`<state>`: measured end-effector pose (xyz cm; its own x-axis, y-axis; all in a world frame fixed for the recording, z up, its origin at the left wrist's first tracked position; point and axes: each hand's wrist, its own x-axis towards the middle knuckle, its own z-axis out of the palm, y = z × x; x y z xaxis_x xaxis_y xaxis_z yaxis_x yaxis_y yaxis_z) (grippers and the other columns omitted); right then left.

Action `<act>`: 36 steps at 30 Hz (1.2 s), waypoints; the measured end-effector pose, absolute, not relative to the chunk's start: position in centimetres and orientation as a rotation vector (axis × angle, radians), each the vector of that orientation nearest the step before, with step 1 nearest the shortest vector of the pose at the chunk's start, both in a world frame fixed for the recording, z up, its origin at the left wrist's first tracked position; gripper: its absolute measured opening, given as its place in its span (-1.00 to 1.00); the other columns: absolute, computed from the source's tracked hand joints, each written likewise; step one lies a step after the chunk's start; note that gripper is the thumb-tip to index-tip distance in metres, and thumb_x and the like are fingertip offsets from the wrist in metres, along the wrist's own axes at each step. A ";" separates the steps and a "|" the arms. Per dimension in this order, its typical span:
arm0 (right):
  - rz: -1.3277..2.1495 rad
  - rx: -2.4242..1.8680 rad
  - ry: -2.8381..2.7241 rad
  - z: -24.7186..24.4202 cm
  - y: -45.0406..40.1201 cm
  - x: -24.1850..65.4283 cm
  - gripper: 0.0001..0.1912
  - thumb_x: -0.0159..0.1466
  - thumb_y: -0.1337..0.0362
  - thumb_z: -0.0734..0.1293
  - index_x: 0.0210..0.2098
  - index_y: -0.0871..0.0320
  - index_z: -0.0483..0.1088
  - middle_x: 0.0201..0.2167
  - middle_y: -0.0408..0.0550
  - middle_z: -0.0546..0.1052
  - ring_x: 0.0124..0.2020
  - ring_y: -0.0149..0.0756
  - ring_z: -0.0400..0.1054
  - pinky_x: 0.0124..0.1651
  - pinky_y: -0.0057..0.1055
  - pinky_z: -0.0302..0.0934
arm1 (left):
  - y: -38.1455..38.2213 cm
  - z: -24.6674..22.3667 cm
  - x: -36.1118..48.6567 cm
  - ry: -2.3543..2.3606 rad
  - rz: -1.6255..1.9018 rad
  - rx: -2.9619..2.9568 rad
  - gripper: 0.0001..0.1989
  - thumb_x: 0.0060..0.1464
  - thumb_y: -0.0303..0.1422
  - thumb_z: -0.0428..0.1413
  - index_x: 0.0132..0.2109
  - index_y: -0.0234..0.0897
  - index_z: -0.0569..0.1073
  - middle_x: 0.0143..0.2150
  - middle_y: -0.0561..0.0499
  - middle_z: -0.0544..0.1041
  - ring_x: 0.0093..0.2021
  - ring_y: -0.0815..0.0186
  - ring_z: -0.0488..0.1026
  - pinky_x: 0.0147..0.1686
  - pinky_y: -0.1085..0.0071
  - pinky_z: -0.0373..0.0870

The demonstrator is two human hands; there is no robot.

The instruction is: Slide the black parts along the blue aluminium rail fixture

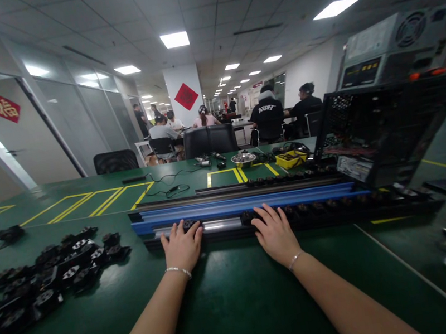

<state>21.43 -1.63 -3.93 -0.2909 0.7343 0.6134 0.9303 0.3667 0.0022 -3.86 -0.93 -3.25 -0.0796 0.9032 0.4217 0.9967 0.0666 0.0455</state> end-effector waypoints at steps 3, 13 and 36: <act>-0.474 -1.441 -2.120 -3.9 -1.6 21.6 -0.75 0.16 0.35 0.22 -0.16 0.02 0.36 0.15 -0.07 0.25 0.23 -0.11 -0.07 0.22 0.01 -0.23 | -1.0 -3.3 -4.3 -2.071 -0.473 -1.904 -0.56 0.16 -0.05 -0.28 0.07 0.13 0.33 0.19 -0.09 0.29 0.20 0.04 0.13 0.09 -0.15 -0.07; -0.454 -1.453 -2.139 -3.7 -1.8 21.8 -0.71 0.15 0.36 0.21 -0.14 0.02 0.36 0.16 -0.08 0.24 0.23 -0.14 -0.07 0.22 -0.03 -0.22 | -1.0 -2.6 -5.6 -2.231 -0.446 -1.856 -0.56 0.16 -0.07 -0.29 0.09 0.14 0.30 0.21 -0.08 0.25 0.22 0.06 0.10 0.10 -0.16 -0.07; -0.438 -1.453 -2.148 -3.7 -1.8 21.7 -0.70 0.14 0.37 0.20 -0.14 0.03 0.35 0.16 -0.08 0.24 0.22 -0.14 -0.04 0.22 -0.02 -0.23 | -0.3 -2.8 -7.3 -2.335 -0.495 -1.795 -0.53 0.17 -0.09 -0.31 0.10 0.08 0.31 0.22 -0.12 0.22 0.27 -0.01 -0.01 0.10 -0.22 -0.10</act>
